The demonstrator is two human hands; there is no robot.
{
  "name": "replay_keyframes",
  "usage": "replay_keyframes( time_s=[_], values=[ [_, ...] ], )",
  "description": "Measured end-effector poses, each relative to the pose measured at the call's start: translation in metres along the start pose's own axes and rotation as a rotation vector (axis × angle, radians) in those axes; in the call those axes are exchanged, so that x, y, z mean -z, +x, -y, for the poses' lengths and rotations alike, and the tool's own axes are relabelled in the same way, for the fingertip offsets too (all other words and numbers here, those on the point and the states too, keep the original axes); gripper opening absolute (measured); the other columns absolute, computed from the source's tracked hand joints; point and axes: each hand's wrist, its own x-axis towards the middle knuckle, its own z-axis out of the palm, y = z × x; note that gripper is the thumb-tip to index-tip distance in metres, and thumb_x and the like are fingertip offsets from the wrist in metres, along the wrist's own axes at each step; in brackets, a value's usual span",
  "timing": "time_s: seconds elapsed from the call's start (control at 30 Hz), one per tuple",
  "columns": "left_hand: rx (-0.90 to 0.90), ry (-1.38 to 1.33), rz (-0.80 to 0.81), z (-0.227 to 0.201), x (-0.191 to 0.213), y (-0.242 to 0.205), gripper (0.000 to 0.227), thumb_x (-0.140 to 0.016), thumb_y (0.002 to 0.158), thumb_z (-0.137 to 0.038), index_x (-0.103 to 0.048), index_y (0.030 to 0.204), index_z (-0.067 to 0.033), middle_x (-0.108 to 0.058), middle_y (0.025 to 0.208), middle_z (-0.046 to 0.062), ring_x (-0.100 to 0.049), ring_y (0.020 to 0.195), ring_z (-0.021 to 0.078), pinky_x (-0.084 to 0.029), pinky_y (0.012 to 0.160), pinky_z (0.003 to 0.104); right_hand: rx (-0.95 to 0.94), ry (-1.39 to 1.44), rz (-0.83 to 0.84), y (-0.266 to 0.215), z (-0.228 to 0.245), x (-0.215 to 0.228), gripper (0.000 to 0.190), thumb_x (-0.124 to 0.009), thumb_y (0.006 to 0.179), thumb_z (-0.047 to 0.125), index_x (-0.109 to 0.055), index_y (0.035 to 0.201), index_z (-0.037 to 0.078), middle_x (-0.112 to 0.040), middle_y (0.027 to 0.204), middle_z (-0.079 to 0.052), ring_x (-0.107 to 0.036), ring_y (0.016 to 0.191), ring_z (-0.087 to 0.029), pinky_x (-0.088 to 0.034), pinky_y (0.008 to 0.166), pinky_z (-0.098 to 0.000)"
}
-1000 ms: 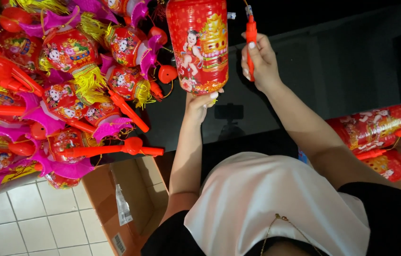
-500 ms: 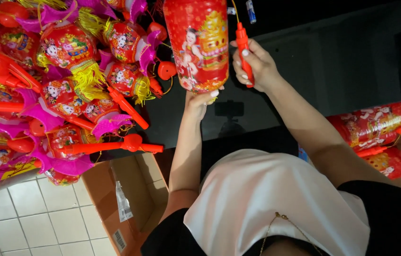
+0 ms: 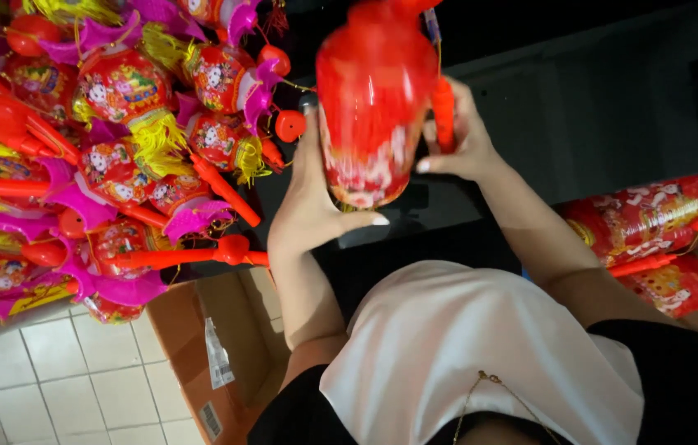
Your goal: Assembling red cylindrical lanterns by attaching plastic handles and strings to the lantern bodies.
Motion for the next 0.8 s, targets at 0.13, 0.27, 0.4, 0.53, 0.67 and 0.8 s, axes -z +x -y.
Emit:
replay_keyframes(
  time_s=[0.13,0.27,0.4,0.53,0.67,0.8],
  values=[
    [-0.315,-0.161,-0.038,0.001,-0.006,0.005,0.138,-0.102,0.076,-0.024,0.000,0.167,-0.0039,-0.013,0.167,0.031,-0.015,0.158,0.0515,-0.015,0.132,0.060,0.043,-0.020,0.115,0.001,0.017,-0.026,0.120,-0.101,0.062,0.002,-0.025,0.155,0.008,-0.058,0.079,-0.005,-0.059,0.066,-0.011,-0.050,0.069,-0.0199],
    [-0.440,-0.245,-0.001,0.009,-0.002,0.009,0.121,-0.092,0.083,-0.044,-0.011,0.160,0.0012,0.003,0.170,0.031,0.004,0.158,0.0529,-0.003,0.129,0.068,0.157,-0.181,-0.008,-0.006,0.013,-0.010,0.112,-0.102,0.061,-0.002,-0.035,0.150,0.008,-0.063,0.118,-0.016,-0.065,0.102,-0.019,-0.051,0.097,-0.0342],
    [-0.324,-0.321,-0.123,-0.005,-0.015,0.015,0.105,-0.098,0.070,-0.037,-0.031,0.141,0.0007,-0.028,0.161,0.027,-0.030,0.154,0.0436,-0.023,0.128,0.056,0.185,-0.277,0.037,-0.003,0.024,-0.025,0.093,-0.100,0.070,0.009,-0.045,0.144,-0.003,-0.056,0.074,-0.005,-0.059,0.066,-0.012,-0.047,0.067,-0.0248],
    [-0.352,-0.353,-0.385,-0.020,-0.036,0.013,0.074,-0.081,0.091,-0.024,-0.042,0.150,-0.0031,-0.035,0.163,0.021,-0.035,0.155,0.0390,-0.030,0.129,0.054,0.332,-0.468,0.096,-0.010,0.026,-0.024,0.090,-0.100,0.068,0.015,-0.051,0.139,-0.009,-0.049,0.143,-0.034,-0.046,0.140,-0.049,-0.035,0.117,-0.0590],
    [-0.303,-0.415,-0.353,-0.033,-0.033,0.014,0.042,-0.062,0.105,-0.025,-0.059,0.142,-0.0052,-0.042,0.160,0.017,-0.038,0.154,0.0345,-0.027,0.130,0.053,0.273,-0.370,0.100,-0.003,0.039,-0.027,0.097,-0.100,0.066,0.016,-0.048,0.142,-0.013,-0.047,0.143,-0.031,-0.046,0.139,-0.045,-0.040,0.115,-0.0570],
    [-0.272,-0.544,-0.395,-0.028,-0.033,0.026,0.035,-0.061,0.105,-0.026,-0.067,0.131,-0.0036,-0.056,0.147,0.016,-0.050,0.143,0.0310,-0.034,0.125,0.049,0.228,-0.326,0.071,-0.007,0.026,-0.024,0.101,-0.102,0.062,0.015,-0.049,0.143,-0.012,-0.047,0.141,-0.029,-0.053,0.125,-0.038,-0.048,0.102,-0.0498]
  ],
)
